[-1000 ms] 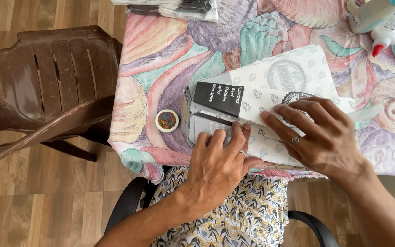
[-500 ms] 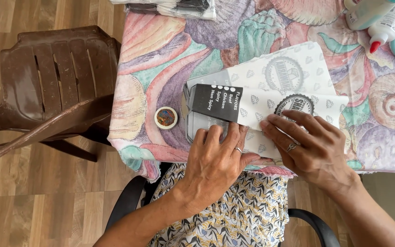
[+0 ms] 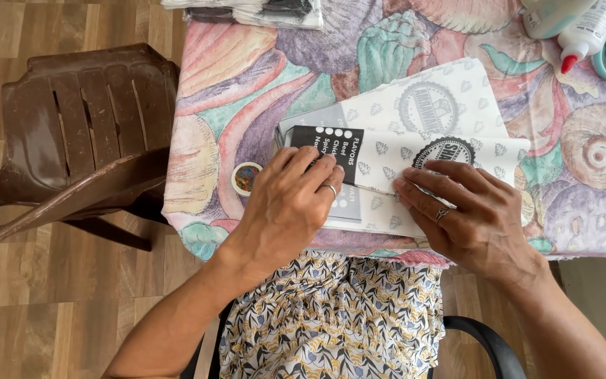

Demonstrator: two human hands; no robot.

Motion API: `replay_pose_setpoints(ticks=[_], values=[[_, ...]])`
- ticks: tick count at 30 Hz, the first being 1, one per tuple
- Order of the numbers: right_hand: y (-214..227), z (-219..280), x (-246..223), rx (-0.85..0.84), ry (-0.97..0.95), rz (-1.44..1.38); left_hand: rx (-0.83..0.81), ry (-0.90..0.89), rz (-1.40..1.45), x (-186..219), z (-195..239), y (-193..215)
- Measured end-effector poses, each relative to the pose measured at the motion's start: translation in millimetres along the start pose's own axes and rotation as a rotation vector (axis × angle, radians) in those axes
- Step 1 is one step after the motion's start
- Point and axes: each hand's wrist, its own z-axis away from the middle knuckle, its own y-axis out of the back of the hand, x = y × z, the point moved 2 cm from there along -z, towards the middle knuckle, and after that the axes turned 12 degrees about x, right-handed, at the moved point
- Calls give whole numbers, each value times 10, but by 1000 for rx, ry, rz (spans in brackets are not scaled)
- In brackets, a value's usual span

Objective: The person wraps rectangular boxes in white paper printed with a 'Shawarma' logo. They fold the paper over the boxes and secure the edges with small pieces of tape. The person handles the boxes and paper by hand, repeatedly folding and taping to complete the wrapping.

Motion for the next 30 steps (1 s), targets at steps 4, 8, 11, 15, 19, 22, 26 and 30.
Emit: replay_pose_setpoints(ticks=[4,8,11,15,19,22,26,30], values=[[93,22,27,2,-20,-124,-124,-73,-80,-69,46,22],[220,193,95,31,-111,-212,-100,-97,-53,-124,-2,43],[352,293,132,14,-231,-256,-131,-88,-28,-154,-21,49],[484,391,169,-17,-277,-229,-140,-87,6,-176,-33,59],[542,435,189,-42,-279,-231,-116,-98,22,-169,-81,94],[547,424,182,-55,-240,-208,-107,-118,15,-164,-86,106],[536,452,181,-55,-186,-175,-110,-138,2,-162,-83,96],[547,416,149,-86,-158,-131,-142,-195,-76,-162,-99,100]])
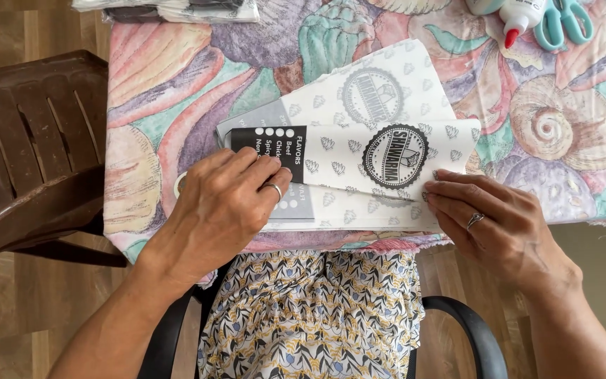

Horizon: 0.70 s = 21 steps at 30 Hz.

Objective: The person wraps rectangular boxes in white paper printed with a 'Shawarma' logo. They fold the paper over the boxes and secure the edges with small pieces of tape. The person handles the boxes and paper by hand, repeatedly folding and taping to complete the wrapping.

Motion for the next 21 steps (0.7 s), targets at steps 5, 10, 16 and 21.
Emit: replay_pose_setpoints(ticks=[5,10,16,21], values=[[-59,171,96,-63,200,149,-86,-50,-110,25,-45,-37],[-61,87,77,-31,197,214,-48,-133,-165,110,-87,-91],[2,137,29,-44,44,31,52,-71,48,227,-133,-134],[118,121,31,-30,-68,-94,-27,-102,-36,239,-109,-161]])
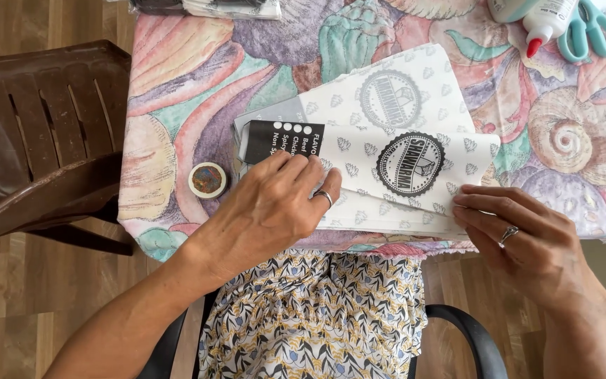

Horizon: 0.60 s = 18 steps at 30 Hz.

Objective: The person wraps rectangular boxes in white paper printed with a 'Shawarma' logo. They fold the paper over the boxes and secure the edges with small pieces of tape. The person handles the boxes and paper by hand, repeatedly folding and taping to complete the wrapping.

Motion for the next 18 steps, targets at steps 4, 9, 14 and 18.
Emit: replay_pose_setpoints(ticks=[4,9,14,18], values=[[-7,36,3,-6,-13,8,-6,35,-34,74,-17,-29],[15,93,-53,-113,-45,163,-145,185,-118,330,-46,-54],[3,89,94,-180,-38,189,-226,323,-182,544,-17,-109],[-103,-350,199,-193,-49,41,-257,302,-228,581,63,-205]])
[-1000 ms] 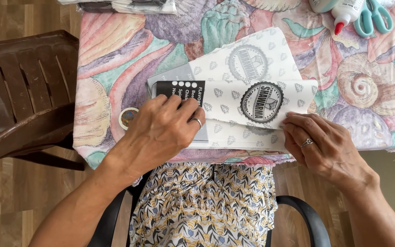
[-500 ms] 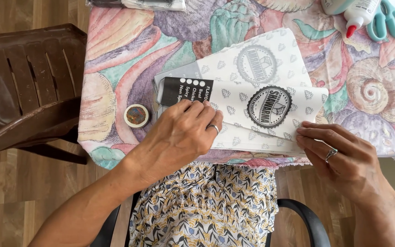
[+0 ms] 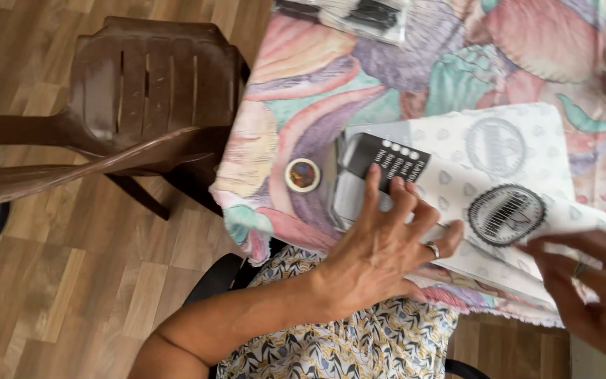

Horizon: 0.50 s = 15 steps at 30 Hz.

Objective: The person wraps rectangular boxes in white paper printed with a 'Shawarma' logo. They fold the paper over the boxes and secure the edges with small pieces of tape. The person handles the boxes and paper by hand, repeatedly folding and taping to complete the wrapping.

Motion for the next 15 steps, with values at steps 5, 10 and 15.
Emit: replay_pose_setpoints(ticks=[5,10,15], values=[[-350,-1324,-814,24,172,-194,-69,-32,-84,40,-11,-24],[-1360,-1910,-1102,-459,425,-88,154,285,290,217,31,-320],[-701,-1962,-1021,-132,565,-210,102,214,334,69,-25,-72]])
